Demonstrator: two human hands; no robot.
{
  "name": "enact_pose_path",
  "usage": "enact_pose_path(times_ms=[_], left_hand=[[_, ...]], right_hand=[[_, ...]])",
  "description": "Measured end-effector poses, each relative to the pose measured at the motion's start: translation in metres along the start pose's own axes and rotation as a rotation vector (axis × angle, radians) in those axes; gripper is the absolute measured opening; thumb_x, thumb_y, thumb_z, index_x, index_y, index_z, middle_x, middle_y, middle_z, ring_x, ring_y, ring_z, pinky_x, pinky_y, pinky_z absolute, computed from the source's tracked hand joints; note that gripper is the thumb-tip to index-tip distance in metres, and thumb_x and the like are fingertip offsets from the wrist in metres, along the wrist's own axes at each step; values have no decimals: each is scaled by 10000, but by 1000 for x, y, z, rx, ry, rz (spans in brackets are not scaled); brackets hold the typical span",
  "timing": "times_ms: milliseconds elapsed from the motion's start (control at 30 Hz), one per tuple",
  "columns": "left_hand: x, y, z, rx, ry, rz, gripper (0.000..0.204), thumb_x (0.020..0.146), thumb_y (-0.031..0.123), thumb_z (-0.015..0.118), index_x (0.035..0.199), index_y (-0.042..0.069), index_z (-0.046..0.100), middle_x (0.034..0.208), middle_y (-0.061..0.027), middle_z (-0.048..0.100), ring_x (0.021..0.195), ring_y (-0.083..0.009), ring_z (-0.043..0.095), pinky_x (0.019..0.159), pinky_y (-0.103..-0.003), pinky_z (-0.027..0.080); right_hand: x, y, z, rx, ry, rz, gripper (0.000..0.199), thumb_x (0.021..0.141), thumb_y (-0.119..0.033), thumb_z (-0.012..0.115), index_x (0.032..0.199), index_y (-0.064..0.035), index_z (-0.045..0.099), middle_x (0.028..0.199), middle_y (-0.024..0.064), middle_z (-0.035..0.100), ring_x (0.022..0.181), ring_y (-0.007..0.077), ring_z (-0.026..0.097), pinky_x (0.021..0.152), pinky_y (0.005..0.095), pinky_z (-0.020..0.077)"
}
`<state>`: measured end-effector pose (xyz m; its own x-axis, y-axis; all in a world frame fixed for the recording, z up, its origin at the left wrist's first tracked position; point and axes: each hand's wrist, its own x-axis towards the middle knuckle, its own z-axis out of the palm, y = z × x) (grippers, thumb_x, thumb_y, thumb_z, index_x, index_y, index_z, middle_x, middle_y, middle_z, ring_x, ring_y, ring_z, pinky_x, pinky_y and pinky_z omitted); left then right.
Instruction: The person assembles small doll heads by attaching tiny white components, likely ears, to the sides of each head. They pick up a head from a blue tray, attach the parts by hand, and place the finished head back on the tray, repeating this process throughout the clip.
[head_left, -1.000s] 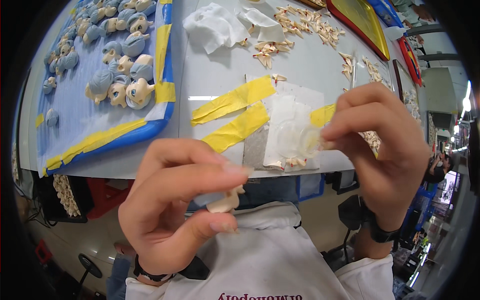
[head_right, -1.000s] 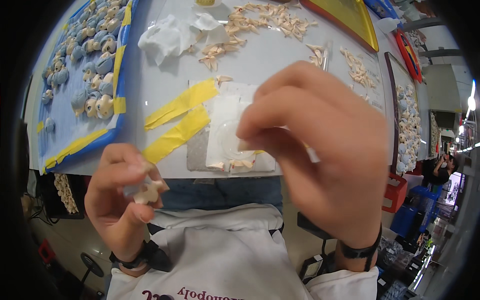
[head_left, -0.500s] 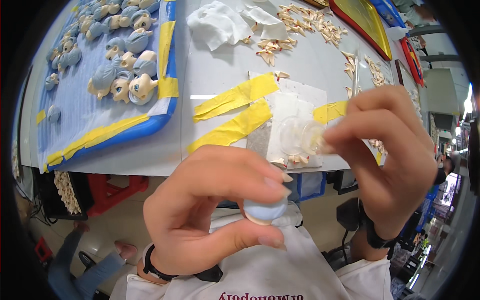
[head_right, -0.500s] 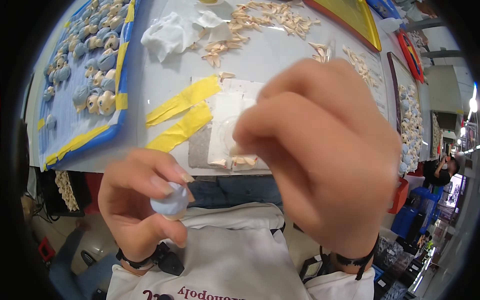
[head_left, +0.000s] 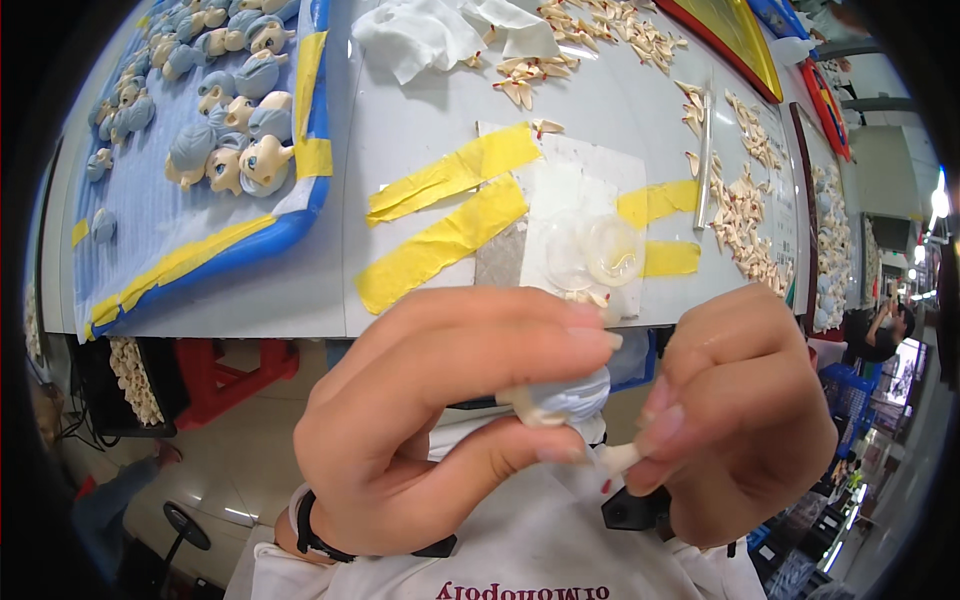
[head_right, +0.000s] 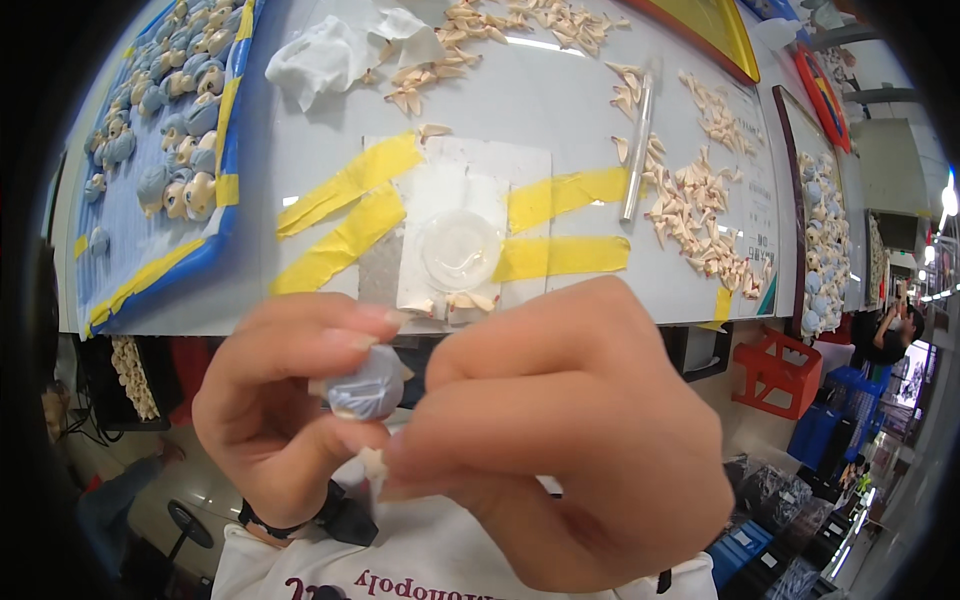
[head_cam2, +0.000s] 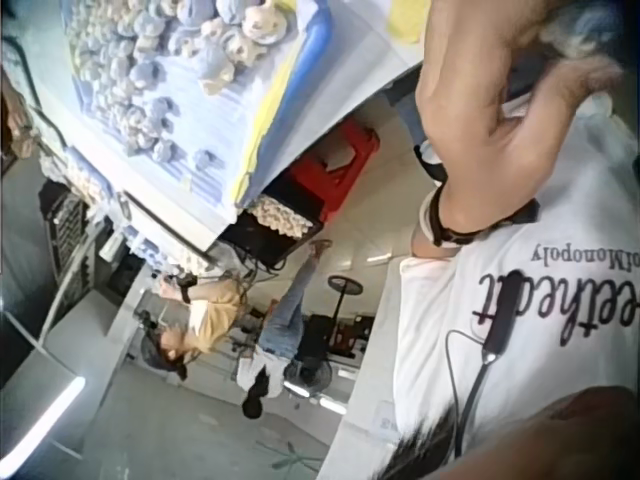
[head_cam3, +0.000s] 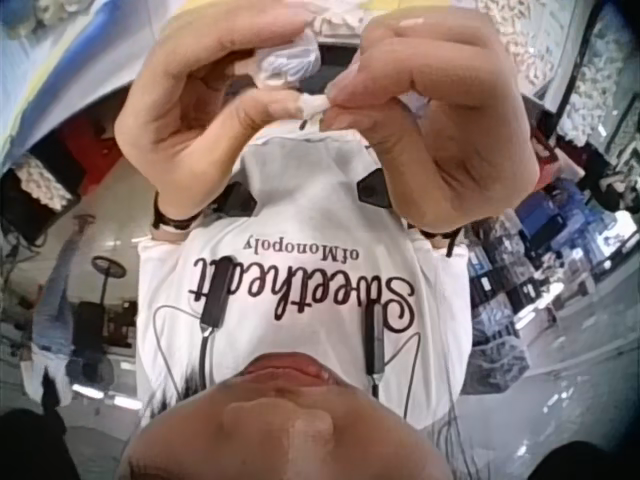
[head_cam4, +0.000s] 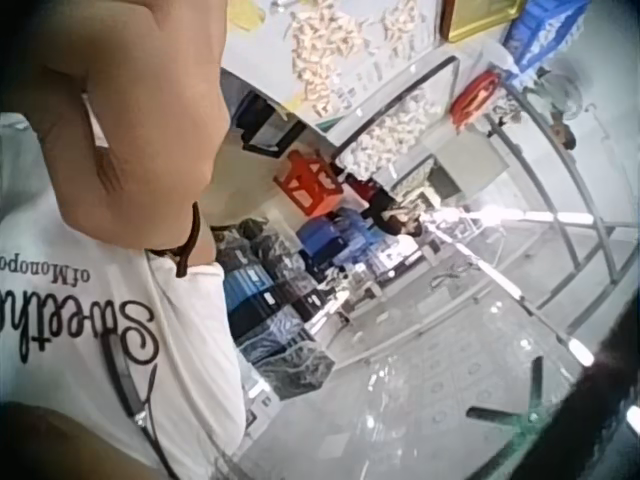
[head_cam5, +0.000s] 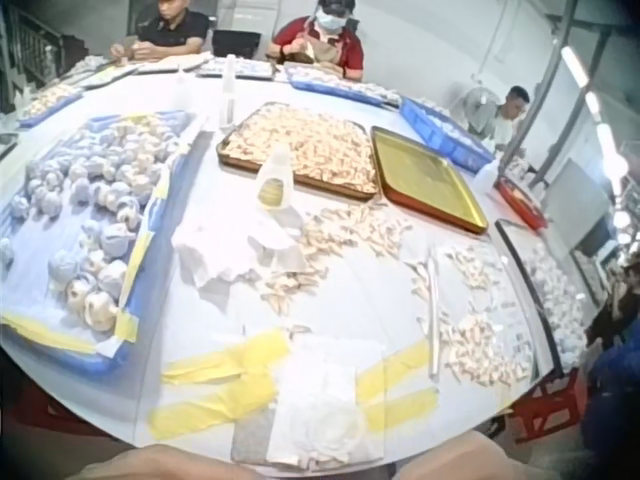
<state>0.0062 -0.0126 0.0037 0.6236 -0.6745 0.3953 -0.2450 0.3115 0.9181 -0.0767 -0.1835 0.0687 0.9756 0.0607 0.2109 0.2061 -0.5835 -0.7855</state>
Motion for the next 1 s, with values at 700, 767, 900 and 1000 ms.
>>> enact_pose_path(times_ms=[700, 767, 900, 1000], left_hand=[[-3, 21, 18, 305, 173, 2, 349, 609, 52, 766, 910, -15, 601, 895, -179, 550, 761, -208, 570, 633, -247, 464], [-4, 21, 19, 295, 200, -12, 353, 603, 52, 771, 907, -12, 604, 880, -172, 558, 758, -206, 564, 638, -249, 461], [-1, 17, 12, 339, 158, 18, 341, 603, 52, 778, 891, -9, 607, 859, -155, 561, 734, -202, 558, 636, -255, 460], [2, 10, 0, 350, 108, 76, 362, 612, 59, 781, 910, -13, 586, 902, -151, 535, 729, -198, 565, 632, -252, 466]], right_hand=[[-3, -2, 27, -339, 253, -152, 252, 609, 123, 563, 749, -86, 537, 688, 45, 483, 549, 138, 393, 498, 255, 286], [-2, -1, 26, -385, 240, -181, 255, 602, 118, 574, 751, -85, 537, 689, 45, 487, 546, 136, 394, 495, 255, 285], [2, 1, 28, -360, 231, -176, 252, 590, 92, 616, 758, -79, 537, 686, 50, 494, 546, 144, 416, 504, 257, 313], [18, 5, 3, -198, 5, -156, 216, 599, 59, 630, 757, -57, 539, 700, 73, 510, 563, 162, 451, 521, 269, 353]])
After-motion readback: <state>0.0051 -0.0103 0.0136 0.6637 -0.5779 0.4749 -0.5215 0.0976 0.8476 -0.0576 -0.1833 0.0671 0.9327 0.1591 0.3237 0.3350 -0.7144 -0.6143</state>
